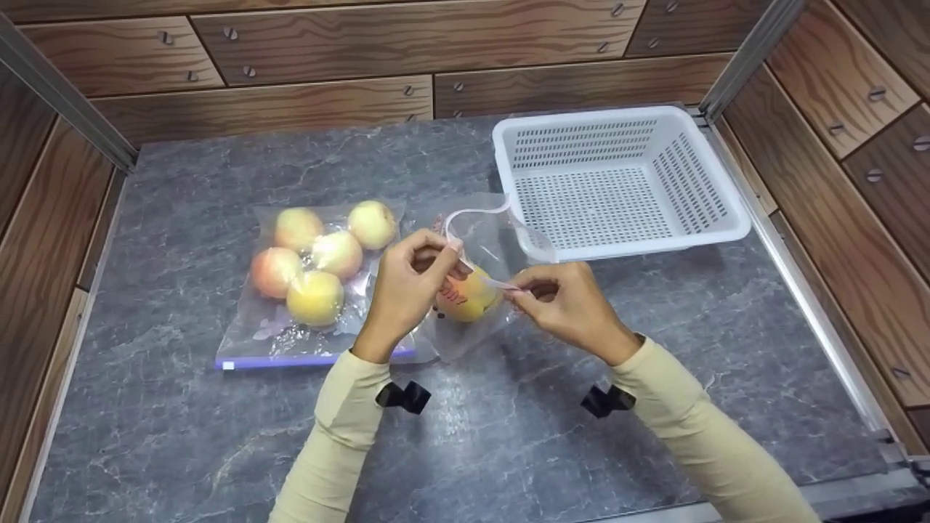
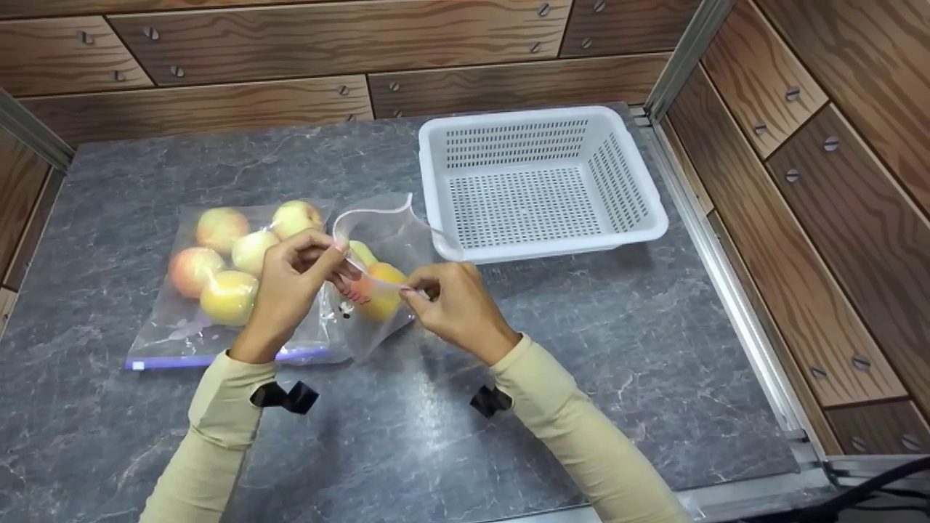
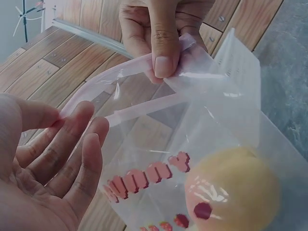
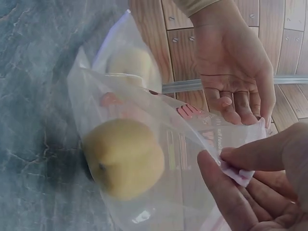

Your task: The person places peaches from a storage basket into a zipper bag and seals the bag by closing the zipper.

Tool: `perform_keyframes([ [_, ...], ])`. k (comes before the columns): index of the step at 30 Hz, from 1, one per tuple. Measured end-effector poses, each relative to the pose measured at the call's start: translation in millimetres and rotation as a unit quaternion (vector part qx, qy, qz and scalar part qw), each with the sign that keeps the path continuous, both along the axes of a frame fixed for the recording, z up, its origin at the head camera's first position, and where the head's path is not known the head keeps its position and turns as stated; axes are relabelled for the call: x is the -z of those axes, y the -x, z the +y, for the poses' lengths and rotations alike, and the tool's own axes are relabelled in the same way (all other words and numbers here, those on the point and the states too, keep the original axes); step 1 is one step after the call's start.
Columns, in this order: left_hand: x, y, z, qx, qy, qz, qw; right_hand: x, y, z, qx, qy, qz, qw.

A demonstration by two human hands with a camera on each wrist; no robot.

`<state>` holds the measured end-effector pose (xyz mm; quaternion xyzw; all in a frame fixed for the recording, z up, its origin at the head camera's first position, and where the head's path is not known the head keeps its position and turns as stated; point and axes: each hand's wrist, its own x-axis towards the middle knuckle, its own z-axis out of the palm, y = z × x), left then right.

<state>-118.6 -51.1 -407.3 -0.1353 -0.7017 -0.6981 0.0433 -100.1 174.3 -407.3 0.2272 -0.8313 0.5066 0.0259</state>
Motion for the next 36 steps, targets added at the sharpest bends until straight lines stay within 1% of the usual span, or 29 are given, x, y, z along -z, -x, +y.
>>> perform_keyframes([
  [4, -4.7, 0.9, -1, -0.001, -0.014, 0.001, 0.9999, -6.0, 1.4, 2, 0.007, 0.003, 0.036, 0.999],
  [8, -8.0, 1.4, -1, -0.010, -0.025, 0.003, 0.9996, -12.0, 3.3, 3, 0.011, 0.003, 0.058, 0.998],
  [12, -10.6, 2.0, -1, -0.018, -0.031, 0.002, 0.9994, -17.9, 5.2, 5, 0.024, -0.009, 0.085, 0.996],
  [17, -16.9, 1.9, -1, -0.012, -0.037, 0.003, 0.9992, -23.2, 8.6, 8, 0.040, -0.016, 0.114, 0.992],
  [20, -20.5, 0.8, 0, -0.014, -0.039, 0.003, 0.9992, -25.8, 10.4, 10, 0.050, -0.021, 0.142, 0.988],
  [25, -24.6, -2.3, 3, -0.026, -0.048, 0.009, 0.9985, -29.7, 14.9, 12, 0.071, -0.024, 0.200, 0.977],
  [30, -28.0, -6.8, 6, -0.043, -0.052, 0.017, 0.9975, -33.1, 20.0, 11, 0.081, 0.006, 0.225, 0.971],
  [33, -28.6, -8.7, 8, -0.056, -0.049, 0.019, 0.9970, -34.5, 22.6, 10, 0.084, 0.036, 0.235, 0.968],
  [36, -29.1, -10.2, 9, -0.063, -0.049, 0.017, 0.9967, -35.0, 25.8, 10, 0.078, 0.075, 0.244, 0.964],
])
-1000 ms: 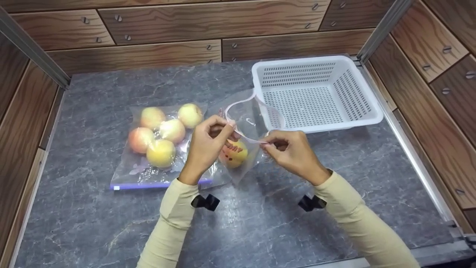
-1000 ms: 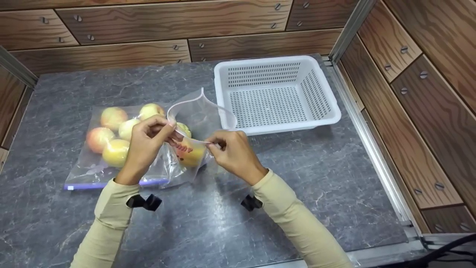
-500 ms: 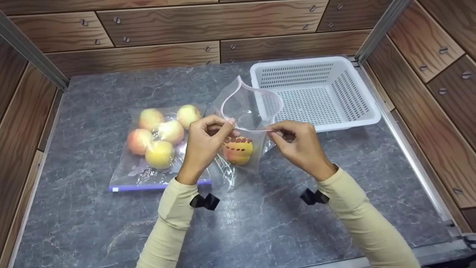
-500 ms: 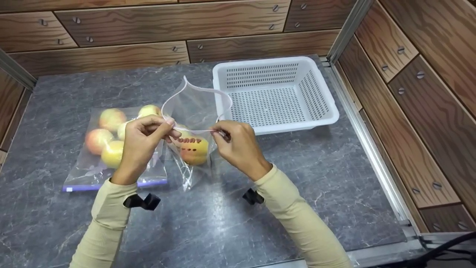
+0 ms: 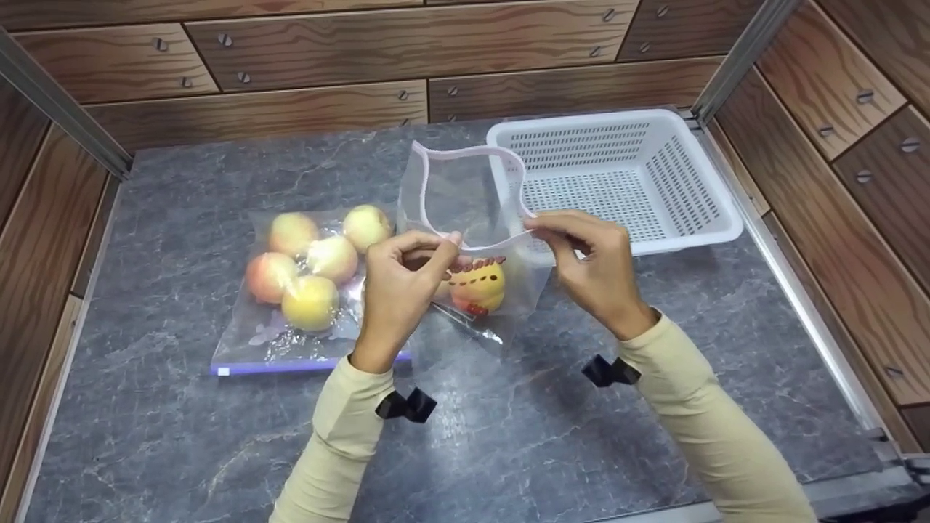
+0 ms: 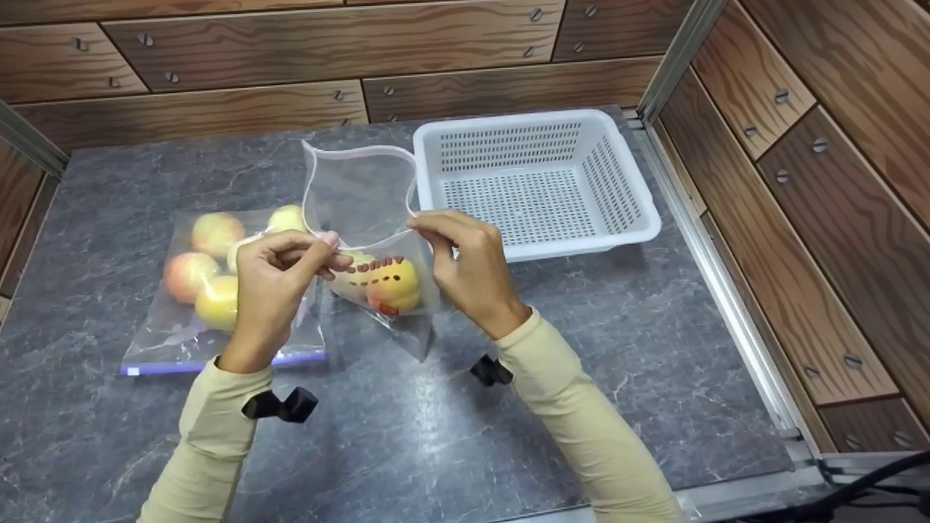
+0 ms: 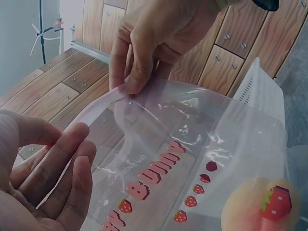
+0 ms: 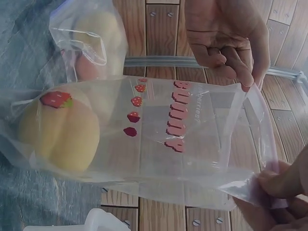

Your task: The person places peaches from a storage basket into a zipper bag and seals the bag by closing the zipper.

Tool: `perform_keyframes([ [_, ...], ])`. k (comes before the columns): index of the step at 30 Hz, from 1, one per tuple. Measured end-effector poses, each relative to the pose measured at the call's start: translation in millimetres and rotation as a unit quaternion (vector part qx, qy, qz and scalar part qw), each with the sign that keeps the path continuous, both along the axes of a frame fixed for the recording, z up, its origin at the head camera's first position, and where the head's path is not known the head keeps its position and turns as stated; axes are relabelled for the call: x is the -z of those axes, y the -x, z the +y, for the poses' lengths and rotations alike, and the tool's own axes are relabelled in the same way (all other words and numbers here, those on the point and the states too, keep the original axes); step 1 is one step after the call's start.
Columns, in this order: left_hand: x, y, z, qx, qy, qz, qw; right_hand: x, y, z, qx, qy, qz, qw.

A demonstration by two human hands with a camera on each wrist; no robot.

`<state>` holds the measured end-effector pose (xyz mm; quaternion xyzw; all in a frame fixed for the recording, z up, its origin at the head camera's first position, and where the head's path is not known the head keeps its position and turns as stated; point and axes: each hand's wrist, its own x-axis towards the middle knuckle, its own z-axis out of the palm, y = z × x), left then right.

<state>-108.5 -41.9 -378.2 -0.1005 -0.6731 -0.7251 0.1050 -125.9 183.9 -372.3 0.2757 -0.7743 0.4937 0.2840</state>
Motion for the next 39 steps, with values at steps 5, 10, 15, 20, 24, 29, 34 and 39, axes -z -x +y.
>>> perform_keyframes([
  [5, 2.4, 4.1, -5, -0.032, -0.015, 0.015, 0.9993, -1.3, 5.0, 0, -0.034, 0.055, 0.010, 0.998],
  [10, 12.5, 20.0, -20, -0.142, -0.007, 0.072, 0.9872, -0.8, 9.2, 3, -0.048, 0.071, 0.008, 0.996],
  [15, 21.6, 40.2, -33, -0.160, 0.061, 0.109, 0.9791, 2.3, 12.9, 9, -0.062, 0.068, 0.008, 0.996],
  [20, 21.7, 56.6, -39, -0.074, 0.072, 0.065, 0.9925, 6.7, 15.3, 17, -0.082, 0.077, -0.006, 0.994],
  [24, 24.0, 66.7, -40, -0.039, 0.048, 0.027, 0.9977, 9.5, 16.6, 20, -0.114, 0.088, -0.024, 0.989],
  [29, 27.7, 67.5, -41, -0.078, 0.040, 0.029, 0.9957, 10.2, 16.8, 24, -0.126, 0.091, -0.033, 0.987],
  [34, 27.2, 63.0, -42, -0.104, 0.010, 0.064, 0.9924, 7.4, 17.4, 30, -0.131, 0.113, -0.048, 0.984],
  [39, 25.7, 55.6, -43, -0.104, -0.008, 0.061, 0.9927, 2.9, 18.9, 36, -0.111, 0.123, -0.065, 0.984],
])
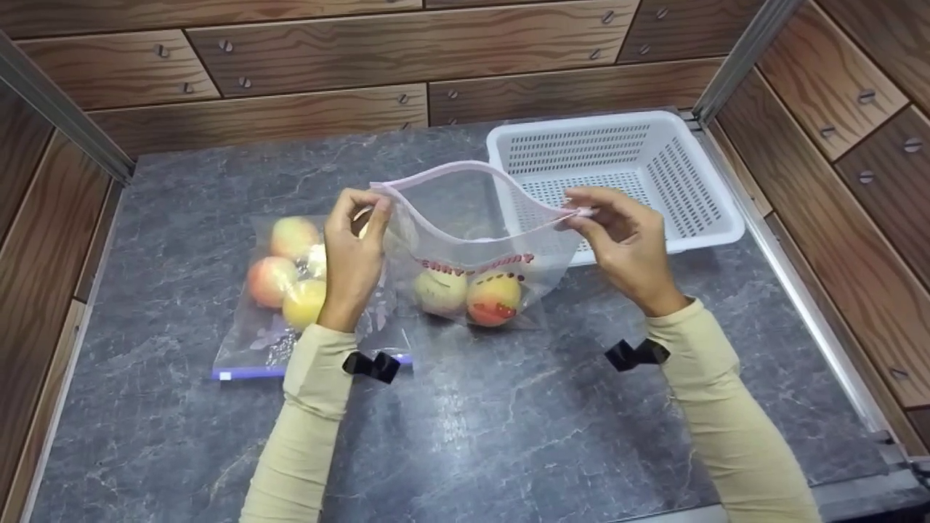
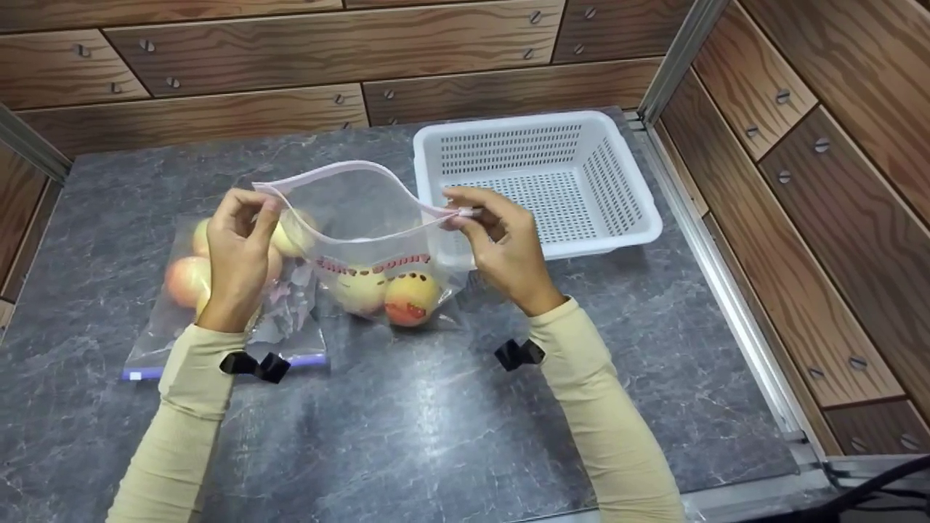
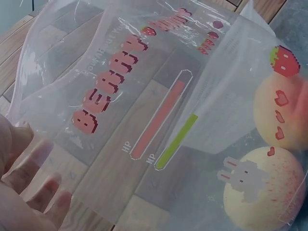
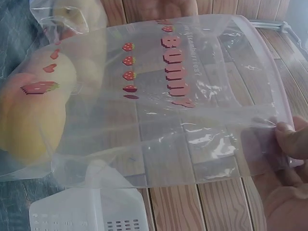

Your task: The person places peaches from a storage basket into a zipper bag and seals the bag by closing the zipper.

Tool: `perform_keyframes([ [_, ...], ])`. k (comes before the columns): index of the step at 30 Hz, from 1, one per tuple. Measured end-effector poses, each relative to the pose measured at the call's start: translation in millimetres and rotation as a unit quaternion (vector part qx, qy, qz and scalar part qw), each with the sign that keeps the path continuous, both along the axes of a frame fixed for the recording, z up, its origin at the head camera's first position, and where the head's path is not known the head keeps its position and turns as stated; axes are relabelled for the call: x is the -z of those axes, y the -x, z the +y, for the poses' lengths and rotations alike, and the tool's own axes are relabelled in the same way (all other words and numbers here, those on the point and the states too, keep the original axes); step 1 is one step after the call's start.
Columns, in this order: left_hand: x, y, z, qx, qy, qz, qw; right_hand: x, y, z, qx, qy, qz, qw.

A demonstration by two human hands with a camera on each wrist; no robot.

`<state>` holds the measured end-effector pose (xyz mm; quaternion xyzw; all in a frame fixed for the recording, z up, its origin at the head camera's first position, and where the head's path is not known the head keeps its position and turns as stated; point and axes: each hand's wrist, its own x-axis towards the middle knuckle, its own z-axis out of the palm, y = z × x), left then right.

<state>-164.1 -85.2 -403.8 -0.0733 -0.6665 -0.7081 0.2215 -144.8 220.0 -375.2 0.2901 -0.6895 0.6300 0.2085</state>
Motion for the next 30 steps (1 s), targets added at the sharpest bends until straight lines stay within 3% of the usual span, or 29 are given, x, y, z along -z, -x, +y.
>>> perform_keyframes([
  [5, 0.3, -10.0, -4, -0.002, -0.019, -0.020, 0.9996, -1.3, 2.4, 5, 0.044, 0.006, -0.017, 0.999],
  [12, 2.2, -22.2, -12, -0.011, -0.020, -0.005, 0.9997, -0.6, 7.2, 10, 0.108, 0.000, -0.044, 0.993],
  [15, 2.1, -26.1, -15, -0.011, -0.008, -0.002, 0.9999, 0.2, 9.6, 12, 0.112, 0.006, -0.046, 0.993],
  [20, 1.6, -29.5, -21, -0.013, 0.013, 0.001, 0.9998, 0.7, 12.9, 13, 0.085, 0.022, -0.055, 0.995],
  [26, -7.0, -27.9, -28, -0.008, 0.088, 0.004, 0.9961, 0.0, 12.2, 14, 0.072, 0.056, -0.072, 0.993],
  [28, -13.9, -25.8, -29, -0.010, 0.131, 0.023, 0.9911, -0.3, 11.7, 15, 0.071, 0.067, -0.074, 0.993],
  [30, -23.5, -22.8, -27, -0.020, 0.186, 0.058, 0.9806, -0.7, 11.1, 15, 0.063, 0.076, -0.075, 0.992],
])
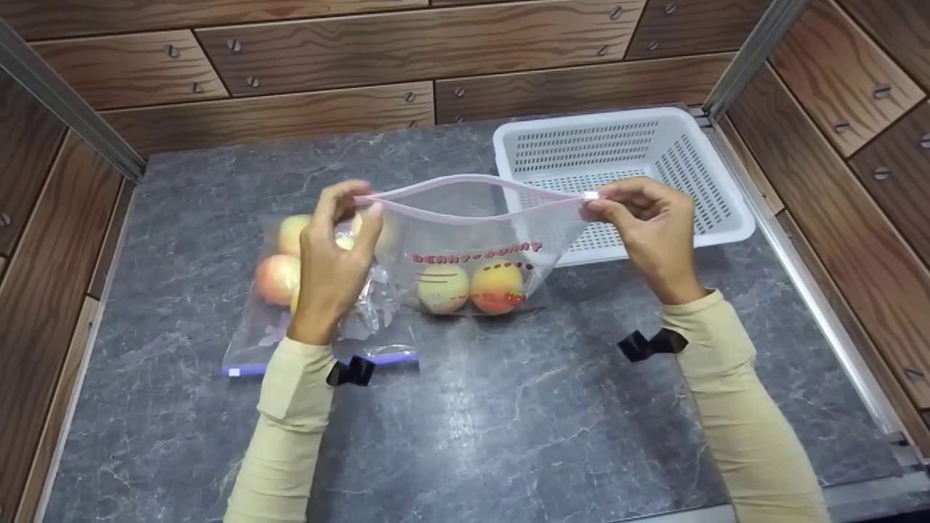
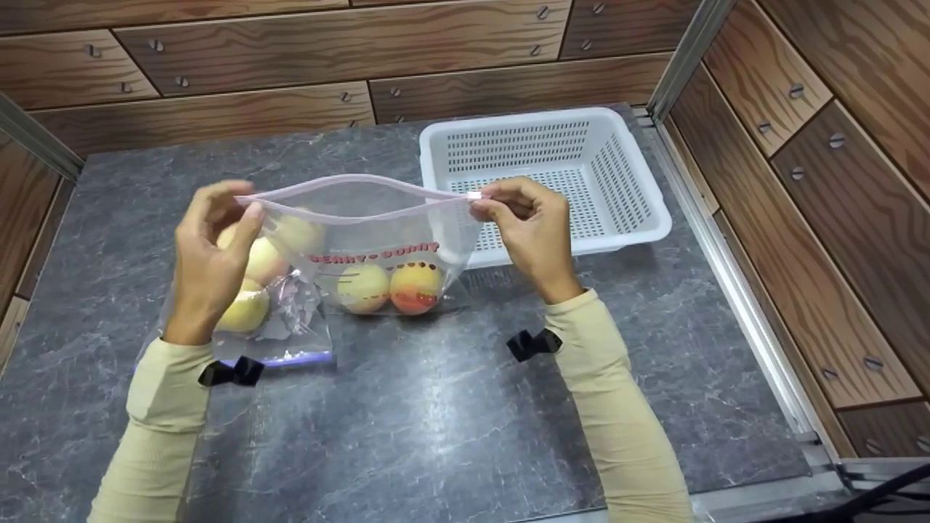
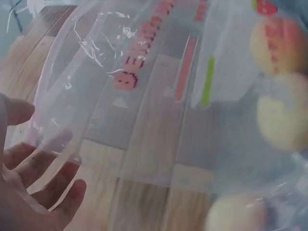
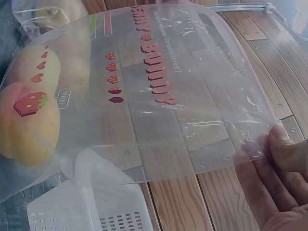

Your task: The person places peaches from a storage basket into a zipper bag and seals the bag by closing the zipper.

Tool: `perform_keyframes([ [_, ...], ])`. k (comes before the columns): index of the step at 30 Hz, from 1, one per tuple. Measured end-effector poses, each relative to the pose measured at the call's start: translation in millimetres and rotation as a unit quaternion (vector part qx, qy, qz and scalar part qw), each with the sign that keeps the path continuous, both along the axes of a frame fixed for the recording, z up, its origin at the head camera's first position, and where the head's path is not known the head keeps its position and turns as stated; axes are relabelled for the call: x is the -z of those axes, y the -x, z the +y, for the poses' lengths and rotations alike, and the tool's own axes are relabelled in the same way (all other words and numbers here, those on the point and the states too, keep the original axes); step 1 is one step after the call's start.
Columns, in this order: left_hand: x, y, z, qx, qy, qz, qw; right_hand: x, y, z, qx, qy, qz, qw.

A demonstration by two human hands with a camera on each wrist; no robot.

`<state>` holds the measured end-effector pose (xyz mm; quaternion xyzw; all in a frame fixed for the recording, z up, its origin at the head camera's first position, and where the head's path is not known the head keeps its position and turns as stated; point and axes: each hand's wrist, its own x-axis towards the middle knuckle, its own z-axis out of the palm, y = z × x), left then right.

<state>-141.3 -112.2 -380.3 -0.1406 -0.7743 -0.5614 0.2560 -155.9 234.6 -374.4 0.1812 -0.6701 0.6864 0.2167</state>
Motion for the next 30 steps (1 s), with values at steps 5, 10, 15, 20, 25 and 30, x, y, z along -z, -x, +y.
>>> perform_keyframes([
  [5, -32.5, 5.8, 27, -0.028, 0.176, 0.112, 0.9776, -2.0, -2.9, 2, -0.020, 0.012, -0.003, 1.000],
  [10, -63.1, 4.3, 74, 0.041, 0.318, 0.126, 0.9386, -2.3, -4.0, 5, -0.025, 0.016, 0.000, 1.000],
  [15, -77.2, 7.9, 121, 0.103, 0.432, 0.075, 0.8926, -2.0, -4.2, 7, -0.031, 0.023, 0.001, 0.999],
  [20, -77.2, 13.8, 157, 0.105, 0.508, 0.064, 0.8525, -2.0, -5.4, 9, -0.013, 0.028, -0.008, 0.999],
  [25, -71.6, 19.5, 173, 0.074, 0.524, 0.066, 0.8458, -1.2, -5.4, 6, -0.025, 0.048, -0.002, 0.999],
  [30, -66.4, 20.7, 174, 0.045, 0.512, 0.078, 0.8540, -0.4, -4.6, 2, -0.019, 0.037, 0.011, 0.999],
])
